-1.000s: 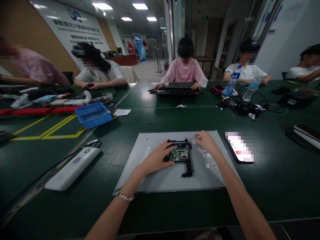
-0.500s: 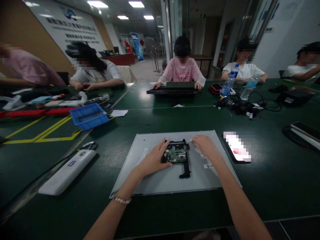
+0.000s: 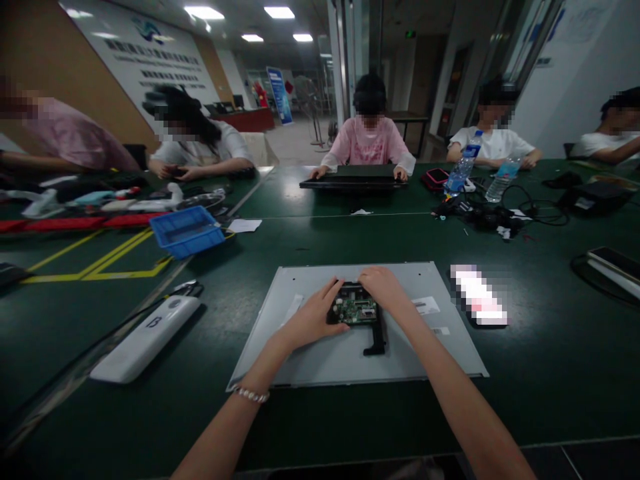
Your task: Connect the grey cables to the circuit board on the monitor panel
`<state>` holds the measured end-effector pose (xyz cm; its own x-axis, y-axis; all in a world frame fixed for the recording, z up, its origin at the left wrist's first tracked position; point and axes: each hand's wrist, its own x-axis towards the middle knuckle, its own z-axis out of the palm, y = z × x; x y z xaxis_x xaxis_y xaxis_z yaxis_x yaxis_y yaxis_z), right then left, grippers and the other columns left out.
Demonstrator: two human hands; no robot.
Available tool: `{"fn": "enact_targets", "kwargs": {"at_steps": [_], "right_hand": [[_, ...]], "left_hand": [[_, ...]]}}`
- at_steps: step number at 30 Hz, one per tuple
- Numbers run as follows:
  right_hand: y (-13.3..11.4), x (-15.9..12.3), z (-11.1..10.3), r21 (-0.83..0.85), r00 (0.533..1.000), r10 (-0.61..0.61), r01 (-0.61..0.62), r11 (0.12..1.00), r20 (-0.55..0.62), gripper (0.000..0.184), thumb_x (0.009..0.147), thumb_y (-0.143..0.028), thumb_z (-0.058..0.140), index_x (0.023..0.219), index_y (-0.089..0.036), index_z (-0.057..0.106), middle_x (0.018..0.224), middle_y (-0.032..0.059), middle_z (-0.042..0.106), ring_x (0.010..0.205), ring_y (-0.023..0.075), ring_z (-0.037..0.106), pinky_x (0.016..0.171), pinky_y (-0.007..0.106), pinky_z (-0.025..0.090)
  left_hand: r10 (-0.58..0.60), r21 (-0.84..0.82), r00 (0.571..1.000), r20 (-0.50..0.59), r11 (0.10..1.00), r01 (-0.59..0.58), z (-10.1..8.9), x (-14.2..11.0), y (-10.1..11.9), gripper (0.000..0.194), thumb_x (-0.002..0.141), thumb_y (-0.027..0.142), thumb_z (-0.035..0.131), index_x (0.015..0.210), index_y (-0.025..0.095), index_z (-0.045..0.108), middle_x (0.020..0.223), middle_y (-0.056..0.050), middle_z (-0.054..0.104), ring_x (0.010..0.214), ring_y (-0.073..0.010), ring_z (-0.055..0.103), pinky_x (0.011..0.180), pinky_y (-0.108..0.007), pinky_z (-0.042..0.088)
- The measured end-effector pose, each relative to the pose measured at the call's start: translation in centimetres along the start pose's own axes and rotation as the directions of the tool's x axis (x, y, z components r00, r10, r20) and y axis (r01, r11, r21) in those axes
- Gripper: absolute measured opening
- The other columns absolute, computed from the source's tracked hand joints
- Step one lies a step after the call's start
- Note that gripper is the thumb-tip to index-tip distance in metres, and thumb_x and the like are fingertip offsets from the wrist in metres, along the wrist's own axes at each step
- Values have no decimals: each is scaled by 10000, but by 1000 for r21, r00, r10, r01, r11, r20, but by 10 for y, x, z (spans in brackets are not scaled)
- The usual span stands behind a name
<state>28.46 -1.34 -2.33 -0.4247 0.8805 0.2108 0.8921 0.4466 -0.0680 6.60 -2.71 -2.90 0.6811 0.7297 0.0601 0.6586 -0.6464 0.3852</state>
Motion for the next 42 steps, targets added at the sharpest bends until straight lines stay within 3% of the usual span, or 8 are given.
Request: {"fn": "enact_targets", "kwargs": {"at_steps": [8, 19, 27, 31, 36, 42], "right_hand": [[5, -8, 5, 98, 999, 47, -49, 994, 22, 227, 869, -129, 474, 928, -171, 688, 955, 105, 685, 950, 208, 596, 849, 290, 408], [6, -5, 10, 198, 994, 113, -110, 974, -4, 278, 920, -236, 412, 1017, -165, 663, 1039, 92, 672, 998, 189, 587, 886, 282, 406], [2, 1, 17, 169, 992, 126, -124, 978, 1, 232, 898, -216, 462, 910, -174, 690, 972, 88, 681, 941, 196, 598, 838, 278, 420], [4, -2, 10, 200, 989, 143, -132, 971, -38, 241, 897, -218, 452, 911, -168, 688, 962, 89, 684, 943, 202, 602, 846, 290, 425], [26, -36, -3, 293, 966, 229, -185, 938, -124, 246, 880, -236, 459, 1003, -181, 665, 1039, 80, 666, 995, 207, 586, 901, 333, 417], [55, -99, 9, 419, 909, 416, -370, 829, -22, 266, 802, -302, 550, 1002, -168, 662, 1016, 105, 637, 875, 212, 614, 809, 354, 478]], "left_hand": [[5, 16, 1000, 0, 1000, -5, 1, 0, -1, 978, 730, 559, 613, 1462, 230, 54, 1526, -125, 111, 1297, -331, 352, 1035, -436, 329], [34, 38, 999, -3, 999, -33, 2, 0, -2, 993, 733, 547, 620, 1463, 214, 35, 1527, -127, 109, 1304, -317, 343, 1049, -422, 320], [44, 62, 999, -15, 997, -43, 3, 0, -3, 975, 736, 548, 615, 1461, 207, 58, 1524, -132, 118, 1315, -317, 326, 1045, -422, 319], [35, 65, 999, -12, 997, -34, 2, 0, -1, 970, 740, 545, 616, 1460, 208, 59, 1522, -141, 124, 1303, -314, 350, 1034, -416, 329], [32, 50, 999, -15, 998, -31, -1, -1, 2, 968, 743, 544, 613, 1461, 217, 52, 1518, -142, 140, 1298, -314, 357, 1034, -427, 334], [15, 29, 1000, 0, 999, -15, -1, 0, 2, 958, 752, 537, 604, 1463, 233, 38, 1524, -126, 125, 1299, -321, 354, 1042, -443, 329]]}}
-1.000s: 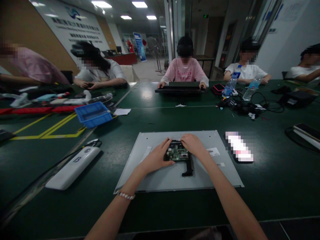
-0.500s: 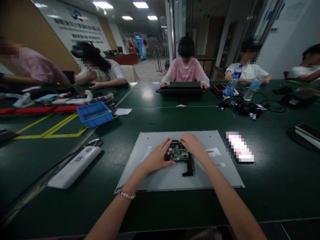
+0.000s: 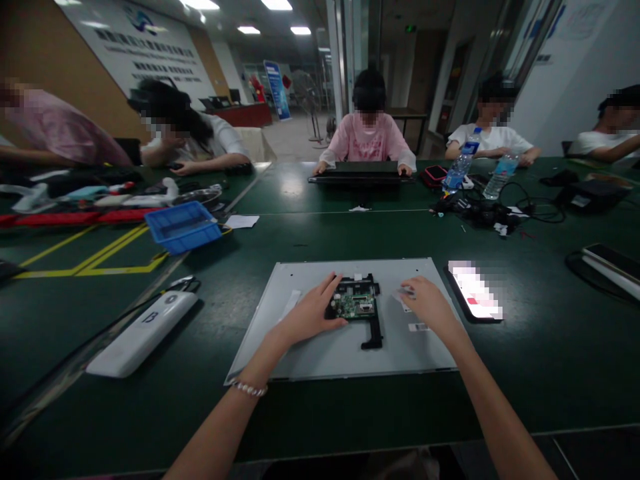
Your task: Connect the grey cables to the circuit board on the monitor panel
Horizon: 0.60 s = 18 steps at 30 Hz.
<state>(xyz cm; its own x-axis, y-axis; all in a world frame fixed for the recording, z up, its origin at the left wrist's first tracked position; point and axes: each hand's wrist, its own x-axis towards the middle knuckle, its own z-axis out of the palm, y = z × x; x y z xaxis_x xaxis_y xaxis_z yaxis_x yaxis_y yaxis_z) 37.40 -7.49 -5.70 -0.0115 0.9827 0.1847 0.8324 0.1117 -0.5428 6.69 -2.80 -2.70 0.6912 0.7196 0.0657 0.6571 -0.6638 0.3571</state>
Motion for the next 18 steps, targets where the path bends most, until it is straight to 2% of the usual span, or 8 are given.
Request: {"fn": "enact_targets", "kwargs": {"at_steps": [4, 10, 12, 16, 18], "right_hand": [[11, -10, 8, 94, 999, 42, -43, 995, 8, 236, 773, -300, 572, 944, -174, 674, 1003, 99, 606, 867, 198, 615, 781, 325, 495], [0, -10, 17, 139, 999, 32, -29, 990, -25, 122, 763, -215, 552, 845, -185, 637, 892, 57, 610, 820, 179, 613, 747, 317, 496], [-4, -11, 19, 168, 998, 37, -30, 985, -43, 160, 758, -190, 546, 899, -189, 622, 908, 52, 614, 793, 168, 615, 719, 309, 502], [-4, -13, 21, 259, 990, 108, -80, 963, -95, 337, 742, -182, 567, 1078, -180, 593, 1070, 92, 574, 721, 136, 617, 654, 279, 523], [-1, -13, 22, 233, 985, 130, -101, 967, -114, 349, 728, -203, 599, 1075, -162, 610, 1053, 102, 574, 721, 145, 617, 679, 294, 531]], "left_hand": [[-2, 8, 1000, 11, 1000, 2, 1, 1, 0, 970, 746, 531, 610, 1463, 244, 24, 1527, -123, 108, 1299, -331, 352, 1036, -459, 333], [-3, 34, 1000, -3, 999, 3, 2, 1, 1, 968, 752, 536, 606, 1463, 236, 23, 1530, -119, 98, 1327, -310, 309, 1062, -433, 307], [16, 69, 1000, -15, 997, -15, 1, 1, 3, 947, 766, 532, 593, 1463, 234, 25, 1532, -111, 88, 1364, -300, 230, 1087, -438, 262], [51, 152, 998, -31, 987, -46, 0, 1, 10, 925, 781, 528, 579, 1462, 229, 28, 1538, -102, 50, 1403, -284, 66, 1120, -465, 152], [68, 170, 998, -17, 983, -65, 0, 2, 15, 922, 784, 535, 575, 1461, 226, 32, 1538, -101, 46, 1405, -281, 35, 1124, -471, 127]]}}
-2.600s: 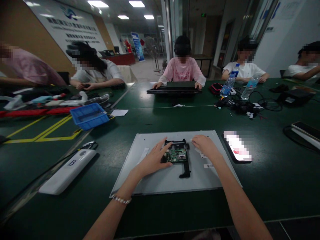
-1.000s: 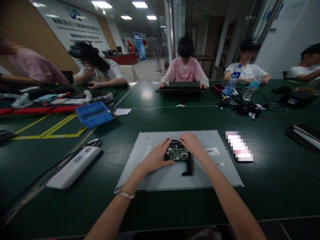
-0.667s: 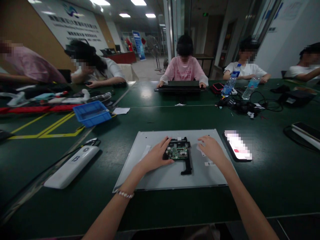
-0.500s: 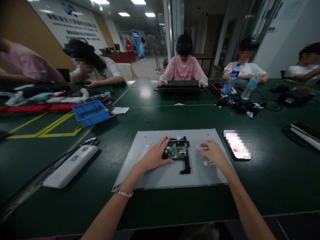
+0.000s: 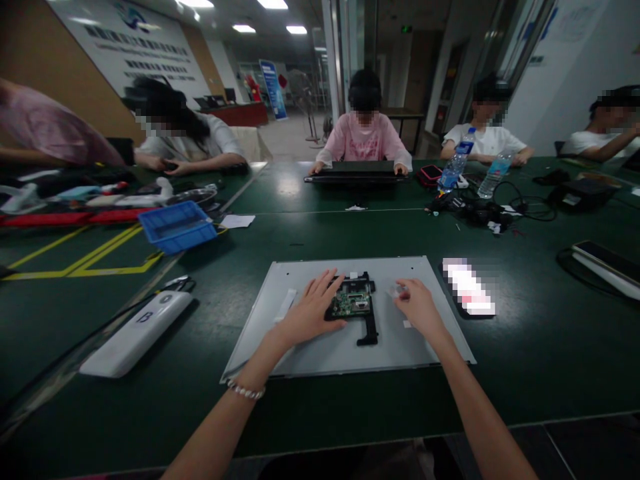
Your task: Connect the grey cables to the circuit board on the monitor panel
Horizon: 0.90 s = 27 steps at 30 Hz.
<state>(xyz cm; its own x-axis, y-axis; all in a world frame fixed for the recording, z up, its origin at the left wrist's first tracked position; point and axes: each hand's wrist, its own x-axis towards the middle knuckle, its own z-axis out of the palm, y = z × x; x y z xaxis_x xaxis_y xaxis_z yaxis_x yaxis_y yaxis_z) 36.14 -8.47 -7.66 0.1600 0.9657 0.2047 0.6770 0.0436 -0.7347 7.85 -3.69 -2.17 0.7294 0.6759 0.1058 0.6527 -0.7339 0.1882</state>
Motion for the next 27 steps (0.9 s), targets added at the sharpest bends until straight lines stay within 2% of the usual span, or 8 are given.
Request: {"fn": "enact_targets", "kwargs": {"at_steps": [4, 8, 12, 16, 20, 27], "right_hand": [[3, 1, -2, -85, 1000, -17, 17, 996, -6, 233, 725, -241, 620, 940, -165, 672, 973, 92, 598, 794, 185, 625, 749, 331, 524], [0, 2, -4, -58, 999, -32, 34, 998, 30, 148, 743, -228, 586, 854, -181, 672, 948, 81, 620, 837, 193, 632, 747, 317, 514], [-3, 1, -4, -17, 999, -4, 4, 1000, 42, 157, 727, -212, 584, 872, -196, 641, 891, 53, 663, 793, 183, 636, 739, 319, 507], [-4, 0, -5, 16, 999, 35, -35, 999, 34, 233, 725, -224, 580, 950, -201, 639, 810, 35, 683, 727, 180, 642, 682, 305, 505], [-9, -1, -6, 68, 998, 46, -49, 997, 45, 195, 751, -291, 576, 875, -190, 687, 817, 45, 707, 742, 194, 656, 716, 320, 504], [-22, 1, 8, 287, 980, -3, -55, 956, 199, 251, 787, -314, 549, 970, -202, 679, 917, 47, 712, 827, 191, 650, 766, 329, 500]], "left_hand": [[74, 19, 997, 10, 997, -74, 1, 2, 16, 816, 836, 507, 523, 1456, 225, 74, 1532, -81, 122, 1407, -254, 53, 1131, -459, 109], [158, 49, 987, -11, 986, -157, 4, 4, 38, 633, 897, 423, 456, 1430, 218, 183, 1498, -69, 250, 1398, -218, 131, 1131, -446, 131], [189, 54, 982, -13, 981, -188, 11, 6, 52, 515, 931, 380, 398, 1395, 197, 268, 1450, -80, 351, 1368, -215, 237, 1120, -437, 168], [176, 43, 984, -16, 984, -175, 17, 7, 53, 487, 936, 364, 390, 1380, 188, 295, 1416, -87, 399, 1326, -216, 321, 1108, -419, 199], [167, 29, 986, -21, 986, -167, 16, 7, 52, 496, 938, 369, 387, 1386, 186, 281, 1414, -86, 401, 1313, -216, 340, 1105, -419, 208], [119, 10, 992, -47, 993, -118, 14, 9, 55, 530, 938, 371, 376, 1405, 171, 228, 1435, -96, 364, 1314, -212, 335, 1091, -395, 249]]}}
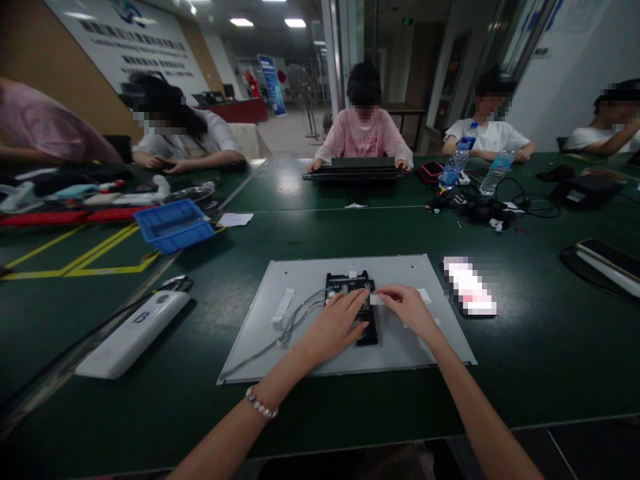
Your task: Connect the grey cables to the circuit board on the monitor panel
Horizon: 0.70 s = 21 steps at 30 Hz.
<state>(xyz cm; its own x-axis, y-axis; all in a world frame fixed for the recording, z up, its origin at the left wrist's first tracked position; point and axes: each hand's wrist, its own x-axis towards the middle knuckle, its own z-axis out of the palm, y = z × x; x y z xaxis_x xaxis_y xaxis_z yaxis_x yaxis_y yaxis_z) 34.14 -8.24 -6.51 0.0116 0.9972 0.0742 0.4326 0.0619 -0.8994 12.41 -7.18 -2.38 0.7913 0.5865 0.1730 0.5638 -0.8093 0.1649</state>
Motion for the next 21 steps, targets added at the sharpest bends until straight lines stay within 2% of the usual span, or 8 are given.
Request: {"fn": "enact_targets", "kwargs": {"at_steps": [6, 11, 21], "right_hand": [[0, 0, 9, 0, 999, -8, 8, 1000, -40, 185, 766, -329, 574, 856, -184, 647, 801, 33, 693, 734, 178, 643, 703, 303, 494], [-5, -2, 14, -38, 998, -23, 21, 999, -53, 148, 766, -303, 574, 834, -190, 643, 764, 31, 692, 716, 182, 648, 698, 307, 497], [-13, -6, 23, -271, 986, -133, 101, 957, -102, 98, 763, -185, 547, 816, -199, 629, 794, 25, 652, 697, 162, 602, 704, 299, 473]], "left_hand": [[0, 34, 1000, -1, 999, 0, 0, 1, 3, 461, 944, 364, 371, 1368, 198, 298, 1376, -96, 425, 1266, -222, 390, 1076, -406, 254], [8, 94, 1000, 9, 996, -9, 1, 2, 6, 407, 938, 383, 387, 1317, 236, 367, 1340, -88, 444, 1225, -243, 422, 1056, -428, 256], [-9, 104, 1000, 8, 995, 8, -1, 8, 8, 328, 926, 363, 406, 1225, 236, 454, 1272, -86, 475, 1141, -256, 455, 1001, -436, 307]]}}
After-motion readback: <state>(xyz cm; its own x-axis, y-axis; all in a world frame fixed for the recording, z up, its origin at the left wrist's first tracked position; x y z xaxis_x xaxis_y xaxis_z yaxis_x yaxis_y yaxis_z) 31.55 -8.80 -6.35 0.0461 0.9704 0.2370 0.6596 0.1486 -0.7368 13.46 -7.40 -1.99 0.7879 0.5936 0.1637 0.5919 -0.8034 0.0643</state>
